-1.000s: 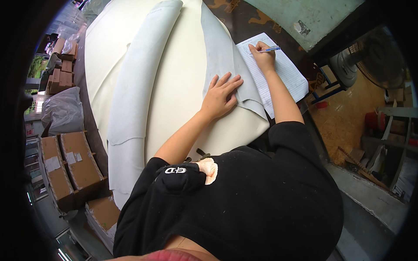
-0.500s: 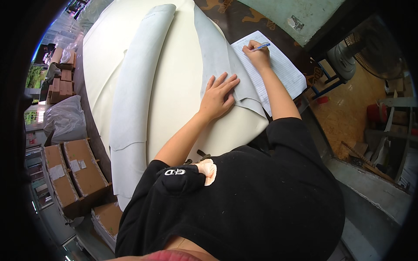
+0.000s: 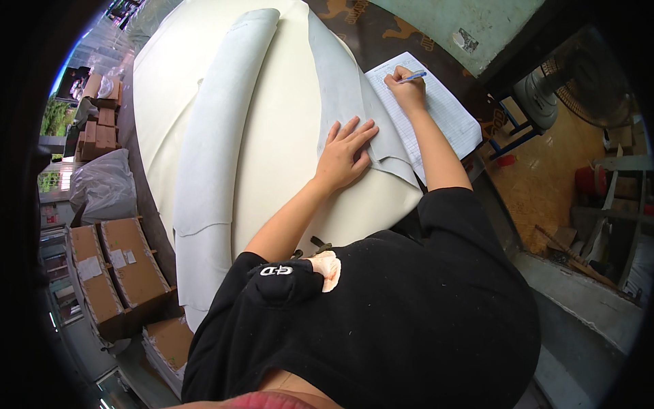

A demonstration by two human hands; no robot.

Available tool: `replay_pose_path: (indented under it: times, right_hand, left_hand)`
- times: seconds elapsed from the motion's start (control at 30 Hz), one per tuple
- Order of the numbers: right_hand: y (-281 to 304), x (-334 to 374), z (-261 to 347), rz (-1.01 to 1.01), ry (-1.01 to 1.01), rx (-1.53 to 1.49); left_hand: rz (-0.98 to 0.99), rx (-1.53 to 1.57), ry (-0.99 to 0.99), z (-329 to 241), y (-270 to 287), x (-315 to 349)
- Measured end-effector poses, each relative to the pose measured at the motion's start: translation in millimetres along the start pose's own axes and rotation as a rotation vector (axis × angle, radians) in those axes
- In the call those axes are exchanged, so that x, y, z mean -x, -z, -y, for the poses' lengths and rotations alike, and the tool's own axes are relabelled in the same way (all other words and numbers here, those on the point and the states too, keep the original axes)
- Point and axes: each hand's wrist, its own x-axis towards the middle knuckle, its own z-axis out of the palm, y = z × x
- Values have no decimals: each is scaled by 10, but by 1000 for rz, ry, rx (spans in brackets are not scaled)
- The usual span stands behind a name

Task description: The person inspects a large roll of white fabric in a warehouse, using a handheld digital gauge to measure thickness at multiple points. They record the measurements on a notepad, fold the fabric, and continue checking different sections.

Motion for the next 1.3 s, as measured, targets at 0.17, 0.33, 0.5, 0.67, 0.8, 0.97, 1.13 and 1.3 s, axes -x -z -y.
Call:
replay_pose_path:
  times: [0.17,0.33,0.5,0.67,0.8,0.97,1.13,1.3]
  right_hand:
    - [-18,4,-9,-26,-3,-11]
    - [-19,11,26,-53,13,37]
    - [-22,-10,-55,-65,28,63]
    - [-31,-10,-56,-74,37,67]
    - [-25,-52,-21,-60,-13,-23]
    - [83,-224,-159,-147,48,32]
    - [106,-185,-112,-103,53,54]
    - [87,-175,-101,-132,54,104]
  left_hand:
    - [-3,-5,-2,4,-3,1]
    - [11,-3,0,11,2,6]
    - [13,-6,-4,2,5,2]
    - [-6,-12,-7,-1,0,1]
    - [-4,-14,-4,0,6,8]
    - [-2,0,-5,-21,15,-10]
    - [2,1,3,-17,5,-1]
    - [-10,4,-3,3,-7,8]
